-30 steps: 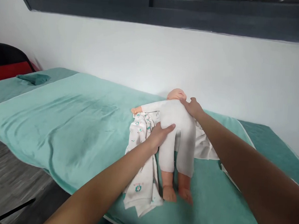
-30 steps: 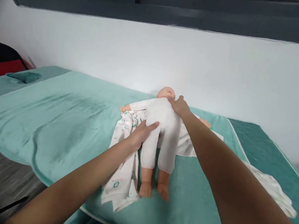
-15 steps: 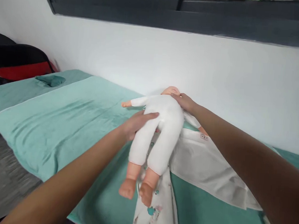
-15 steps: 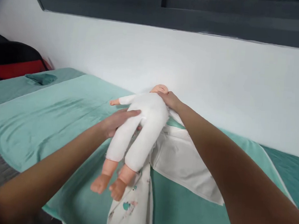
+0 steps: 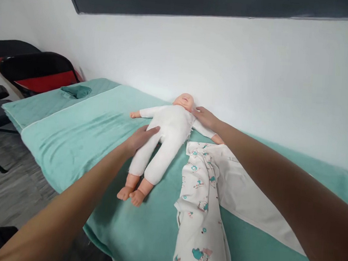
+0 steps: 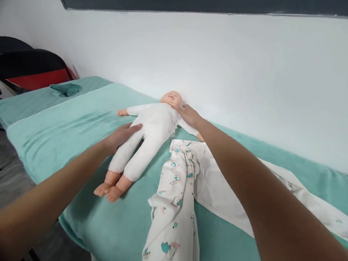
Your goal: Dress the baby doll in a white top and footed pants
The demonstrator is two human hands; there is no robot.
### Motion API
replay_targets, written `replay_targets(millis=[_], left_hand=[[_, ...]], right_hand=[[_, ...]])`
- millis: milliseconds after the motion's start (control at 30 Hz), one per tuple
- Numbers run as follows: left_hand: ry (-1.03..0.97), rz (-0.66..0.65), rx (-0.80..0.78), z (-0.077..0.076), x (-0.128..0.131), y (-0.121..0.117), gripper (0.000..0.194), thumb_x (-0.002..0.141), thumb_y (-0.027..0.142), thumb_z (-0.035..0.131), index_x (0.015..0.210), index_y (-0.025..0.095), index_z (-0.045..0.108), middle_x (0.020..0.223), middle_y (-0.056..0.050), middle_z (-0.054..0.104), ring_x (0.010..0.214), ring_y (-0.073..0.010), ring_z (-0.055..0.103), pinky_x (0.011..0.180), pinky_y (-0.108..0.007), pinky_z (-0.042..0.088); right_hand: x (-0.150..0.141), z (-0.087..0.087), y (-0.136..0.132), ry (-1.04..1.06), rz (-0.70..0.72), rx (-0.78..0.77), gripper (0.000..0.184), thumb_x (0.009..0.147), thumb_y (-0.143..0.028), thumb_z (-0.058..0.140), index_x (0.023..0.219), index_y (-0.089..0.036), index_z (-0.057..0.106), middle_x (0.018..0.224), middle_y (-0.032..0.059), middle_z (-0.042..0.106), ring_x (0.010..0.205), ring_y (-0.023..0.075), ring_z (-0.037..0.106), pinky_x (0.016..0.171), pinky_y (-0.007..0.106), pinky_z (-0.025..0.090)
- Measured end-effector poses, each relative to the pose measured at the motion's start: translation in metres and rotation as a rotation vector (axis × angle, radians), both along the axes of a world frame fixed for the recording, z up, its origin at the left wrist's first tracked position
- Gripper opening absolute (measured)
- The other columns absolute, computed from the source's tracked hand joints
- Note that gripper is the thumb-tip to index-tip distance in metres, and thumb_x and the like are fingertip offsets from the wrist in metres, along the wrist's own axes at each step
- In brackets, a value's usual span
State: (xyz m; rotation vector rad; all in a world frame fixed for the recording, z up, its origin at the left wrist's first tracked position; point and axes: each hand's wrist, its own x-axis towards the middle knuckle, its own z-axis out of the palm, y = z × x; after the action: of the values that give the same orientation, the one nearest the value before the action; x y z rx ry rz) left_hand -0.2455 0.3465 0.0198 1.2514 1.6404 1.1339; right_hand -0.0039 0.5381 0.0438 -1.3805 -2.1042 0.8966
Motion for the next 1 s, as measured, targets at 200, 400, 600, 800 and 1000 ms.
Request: replay_targets(millis=[200, 400, 600, 800, 1000], left_hand=[[0.933, -0.128, 0.419, 0.02, 0.041, -0.048, 0.053, 0.091, 0.016, 0.049, 0.144, 0.019, 0.05, 0.146, -0.018, 0.054, 0.138, -0.0354, 0.049, 0.113, -0.054, 0.042], [1.095, -0.796, 0.588, 0.002, 0.12, -0.095, 0.061, 0.096, 0.015, 0.046, 0.154, 0.031, 0.036, 0.163, -0.009, 0.037, 0.153, -0.0282, 0.03, 0.121, -0.05, 0.032], [1.076, -0.632, 0.61, 0.011, 0.194, -0.085, 0.067, 0.092, 0.016, 0.047, 0.157, 0.019, 0.029, 0.166, -0.016, 0.028, 0.155, -0.0325, 0.021, 0.124, -0.058, 0.018], [1.132, -0.485, 0.502, 0.053, 0.222, -0.097, 0.024, 0.091, 0.015, 0.046, 0.104, 0.016, 0.065, 0.104, -0.015, 0.07, 0.104, -0.0317, 0.066, 0.104, -0.051, 0.044], [0.603, -0.111, 0.464, 0.08, 0.216, -0.135, 0.031, 0.086, 0.012, 0.046, 0.114, 0.022, 0.056, 0.113, -0.01, 0.068, 0.099, -0.0277, 0.066, 0.083, -0.037, 0.049]], right_hand=[[0.142, 0.002, -0.042, -0.416, -0.152, 0.055, 0.051, 0.094, -0.066, 0.041, 0.078, -0.023, 0.062, 0.088, 0.015, 0.071, 0.094, 0.0337, 0.067, 0.092, 0.051, 0.048], [0.215, 0.005, -0.12, -0.586, -0.069, 0.067, 0.026, 0.086, -0.05, 0.062, 0.085, -0.024, 0.068, 0.097, 0.013, 0.073, 0.086, 0.029, 0.066, 0.076, 0.04, 0.048], [0.172, 0.02, -0.242, -0.645, 0.153, 0.339, 0.025, 0.1, -0.032, 0.044, 0.11, -0.023, 0.065, 0.115, 0.0088, 0.072, 0.103, 0.0254, 0.067, 0.079, 0.033, 0.045], [0.182, 0.059, -0.334, -0.849, 0.071, 0.27, 0.02, 0.1, -0.035, 0.044, 0.102, -0.023, 0.06, 0.106, 0.0097, 0.072, 0.084, 0.0258, 0.068, 0.062, 0.033, 0.037], [0.225, 0.059, -0.348, -0.653, -0.118, -0.039, 0.023, 0.096, -0.031, 0.044, 0.101, -0.019, 0.064, 0.103, 0.0127, 0.073, 0.09, 0.0271, 0.068, 0.073, 0.033, 0.046]])
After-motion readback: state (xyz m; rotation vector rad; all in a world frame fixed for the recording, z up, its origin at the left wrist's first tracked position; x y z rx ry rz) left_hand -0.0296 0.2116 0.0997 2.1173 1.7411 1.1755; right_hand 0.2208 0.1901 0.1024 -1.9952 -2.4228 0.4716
